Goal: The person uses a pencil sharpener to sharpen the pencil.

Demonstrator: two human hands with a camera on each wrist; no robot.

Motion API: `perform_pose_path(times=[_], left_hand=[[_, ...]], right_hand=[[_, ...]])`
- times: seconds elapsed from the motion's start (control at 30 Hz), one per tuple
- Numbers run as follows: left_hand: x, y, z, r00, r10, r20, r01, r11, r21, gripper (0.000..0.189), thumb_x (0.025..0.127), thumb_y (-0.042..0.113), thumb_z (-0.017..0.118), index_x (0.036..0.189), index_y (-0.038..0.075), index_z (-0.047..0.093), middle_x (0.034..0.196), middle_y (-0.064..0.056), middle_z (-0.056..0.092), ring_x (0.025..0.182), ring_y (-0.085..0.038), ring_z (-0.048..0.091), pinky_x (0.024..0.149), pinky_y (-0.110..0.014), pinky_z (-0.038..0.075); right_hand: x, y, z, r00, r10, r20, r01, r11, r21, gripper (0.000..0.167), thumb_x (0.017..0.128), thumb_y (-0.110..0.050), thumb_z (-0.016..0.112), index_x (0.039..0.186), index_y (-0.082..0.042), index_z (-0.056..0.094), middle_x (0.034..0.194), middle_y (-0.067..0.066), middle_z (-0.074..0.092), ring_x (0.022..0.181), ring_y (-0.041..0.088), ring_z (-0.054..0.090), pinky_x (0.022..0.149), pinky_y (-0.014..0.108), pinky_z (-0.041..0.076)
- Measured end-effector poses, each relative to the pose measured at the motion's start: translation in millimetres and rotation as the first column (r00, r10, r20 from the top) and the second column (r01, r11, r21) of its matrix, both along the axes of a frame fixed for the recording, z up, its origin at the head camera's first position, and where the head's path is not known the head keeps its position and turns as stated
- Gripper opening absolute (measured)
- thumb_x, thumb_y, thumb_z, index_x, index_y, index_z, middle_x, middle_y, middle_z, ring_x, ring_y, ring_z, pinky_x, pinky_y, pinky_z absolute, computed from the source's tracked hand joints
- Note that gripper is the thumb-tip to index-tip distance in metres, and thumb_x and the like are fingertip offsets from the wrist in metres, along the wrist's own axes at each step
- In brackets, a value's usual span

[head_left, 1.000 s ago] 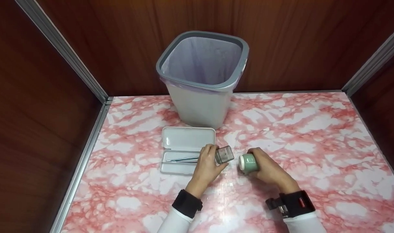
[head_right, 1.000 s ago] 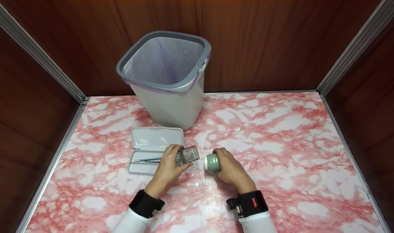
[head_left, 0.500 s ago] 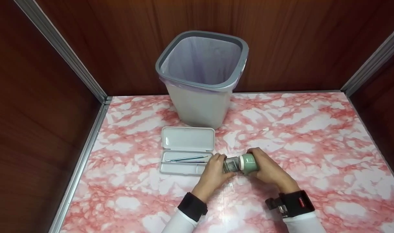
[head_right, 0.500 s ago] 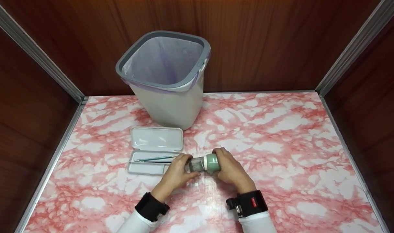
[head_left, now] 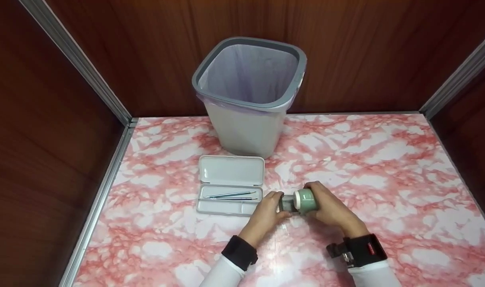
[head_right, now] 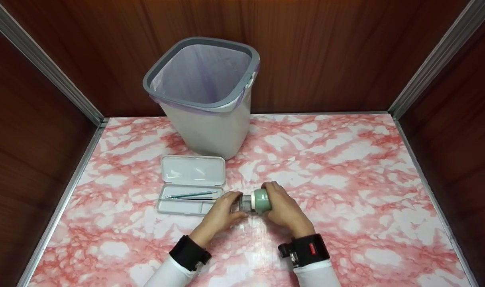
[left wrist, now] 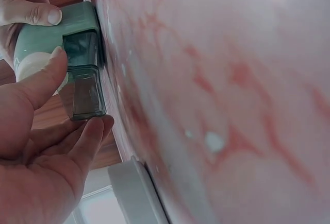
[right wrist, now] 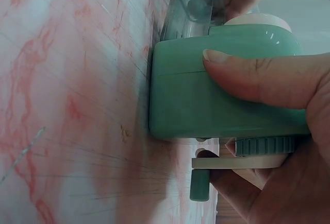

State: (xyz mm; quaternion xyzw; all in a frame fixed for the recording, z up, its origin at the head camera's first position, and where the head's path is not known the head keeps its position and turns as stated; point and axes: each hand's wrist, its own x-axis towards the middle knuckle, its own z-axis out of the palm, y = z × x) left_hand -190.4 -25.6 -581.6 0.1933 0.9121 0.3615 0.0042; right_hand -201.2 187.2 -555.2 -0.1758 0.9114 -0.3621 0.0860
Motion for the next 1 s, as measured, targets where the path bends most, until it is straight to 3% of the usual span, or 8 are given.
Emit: perform_pose_path(times=[0.53,0.87,1.0], left_hand=[[-6.2,-1.3,1.0,0.998,-0.057,0.03,0.057,0.998,0.003,0.048,0.074,0.016,0.083,0.116,-0.001,0.063,0.107,-0.011,0.067,0.099,-0.019,0.062,0.087,-0.029,0.048],[-5.3,8.5,1.7,0.998,-0.049,-0.026,0.045,0.99,-0.131,0.053,0.071,0.025,0.086,0.112,0.0,0.063,0.096,-0.006,0.059,0.085,-0.017,0.06,0.079,-0.027,0.05],[-6.3,11.2,2.9,0.999,-0.051,0.0,0.051,0.989,-0.139,0.05,0.072,0.023,0.085,0.111,0.0,0.063,0.096,-0.005,0.061,0.087,-0.016,0.061,0.078,-0.027,0.05]], right_hand=[[-0.7,0.3,-2.9,1.0,0.008,-0.03,-0.009,1.0,-0.02,0.066,0.064,0.014,0.076,0.121,-0.008,0.049,0.114,0.007,0.054,0.107,0.029,0.055,0.094,0.05,0.042],[-1.2,1.1,-2.9,0.999,0.013,-0.045,-0.015,0.998,-0.053,0.07,0.063,0.016,0.074,0.125,-0.001,0.048,0.114,0.009,0.055,0.106,0.03,0.055,0.094,0.049,0.043],[-2.1,1.3,-1.7,0.999,0.017,-0.05,-0.019,0.999,-0.049,0.07,0.062,0.016,0.073,0.126,0.0,0.048,0.114,0.009,0.055,0.107,0.029,0.055,0.094,0.048,0.042]])
